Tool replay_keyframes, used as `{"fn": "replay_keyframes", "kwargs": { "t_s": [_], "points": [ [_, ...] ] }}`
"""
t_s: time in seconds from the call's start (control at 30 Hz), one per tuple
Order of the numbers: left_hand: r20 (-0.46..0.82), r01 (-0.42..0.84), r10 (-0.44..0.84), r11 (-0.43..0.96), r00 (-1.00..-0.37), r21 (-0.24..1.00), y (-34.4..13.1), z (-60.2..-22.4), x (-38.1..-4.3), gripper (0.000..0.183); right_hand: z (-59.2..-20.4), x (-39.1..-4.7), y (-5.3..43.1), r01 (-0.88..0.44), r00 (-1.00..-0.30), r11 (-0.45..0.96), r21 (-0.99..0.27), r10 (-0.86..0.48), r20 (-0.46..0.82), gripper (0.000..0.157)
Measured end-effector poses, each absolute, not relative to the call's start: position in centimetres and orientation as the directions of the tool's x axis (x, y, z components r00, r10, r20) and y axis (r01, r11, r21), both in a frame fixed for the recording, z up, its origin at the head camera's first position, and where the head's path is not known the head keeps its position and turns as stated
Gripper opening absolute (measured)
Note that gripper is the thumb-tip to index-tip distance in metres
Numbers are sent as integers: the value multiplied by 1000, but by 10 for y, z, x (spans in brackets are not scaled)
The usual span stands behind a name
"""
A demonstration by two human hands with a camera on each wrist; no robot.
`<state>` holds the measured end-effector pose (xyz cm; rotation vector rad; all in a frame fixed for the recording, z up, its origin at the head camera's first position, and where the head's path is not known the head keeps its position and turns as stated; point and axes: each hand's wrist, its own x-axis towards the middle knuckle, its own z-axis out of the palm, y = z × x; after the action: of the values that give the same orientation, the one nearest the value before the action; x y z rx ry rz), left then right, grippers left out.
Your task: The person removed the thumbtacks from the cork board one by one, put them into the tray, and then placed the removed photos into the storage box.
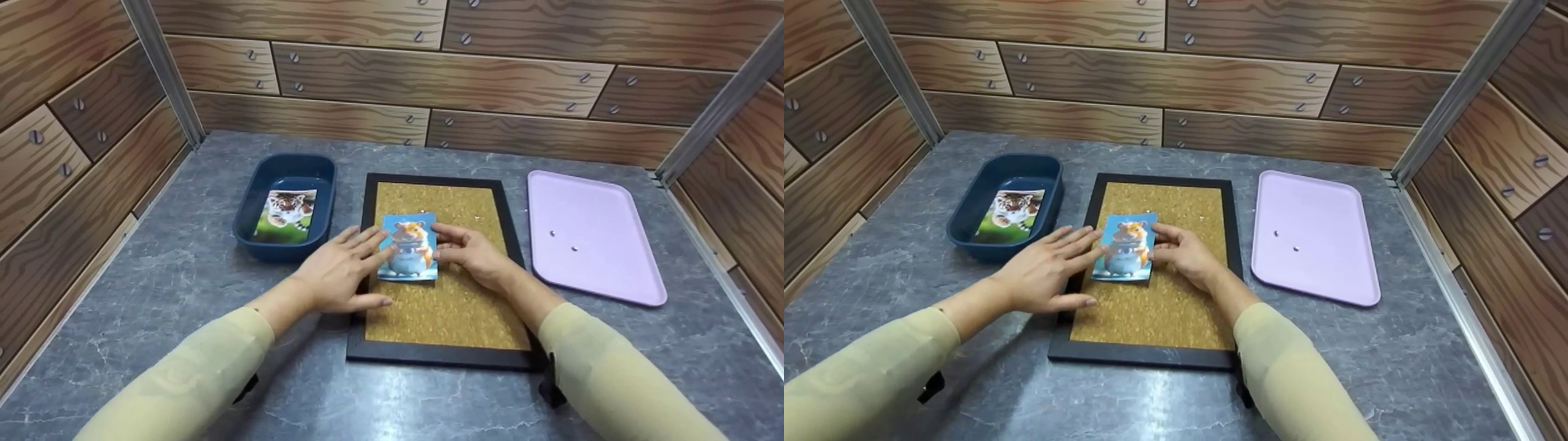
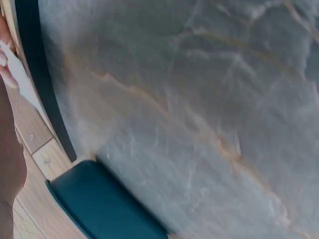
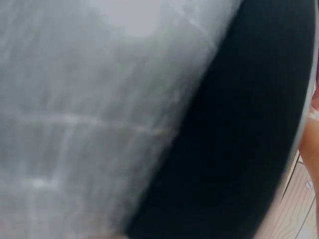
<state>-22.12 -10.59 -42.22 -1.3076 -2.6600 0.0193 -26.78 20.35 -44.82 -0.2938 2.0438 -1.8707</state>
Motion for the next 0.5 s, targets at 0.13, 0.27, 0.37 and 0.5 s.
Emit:
{"fn": "replay_keyframes", "kwargs": {
  "t_s": [0.13, 0.27, 0.37, 0.5],
  "points": [
    [186, 776, 776, 624, -603, -88, -114, -416, -223, 96, -448, -267, 205, 82, -918, 91, -992, -380, -111, 74],
    [215, 766, 762, 637, -611, -83, -123, -409, -225, 96, -447, -268, 204, 89, -921, 75, -993, -373, -111, 74],
    [210, 744, 740, 664, -639, -76, -131, -403, -225, 97, -447, -268, 203, 88, -924, 74, -993, -367, -109, 73],
    [211, 706, 700, 706, -682, -60, -141, -395, -225, 96, -447, -267, 202, 88, -926, 71, -994, -363, -108, 73]
  ]
}}
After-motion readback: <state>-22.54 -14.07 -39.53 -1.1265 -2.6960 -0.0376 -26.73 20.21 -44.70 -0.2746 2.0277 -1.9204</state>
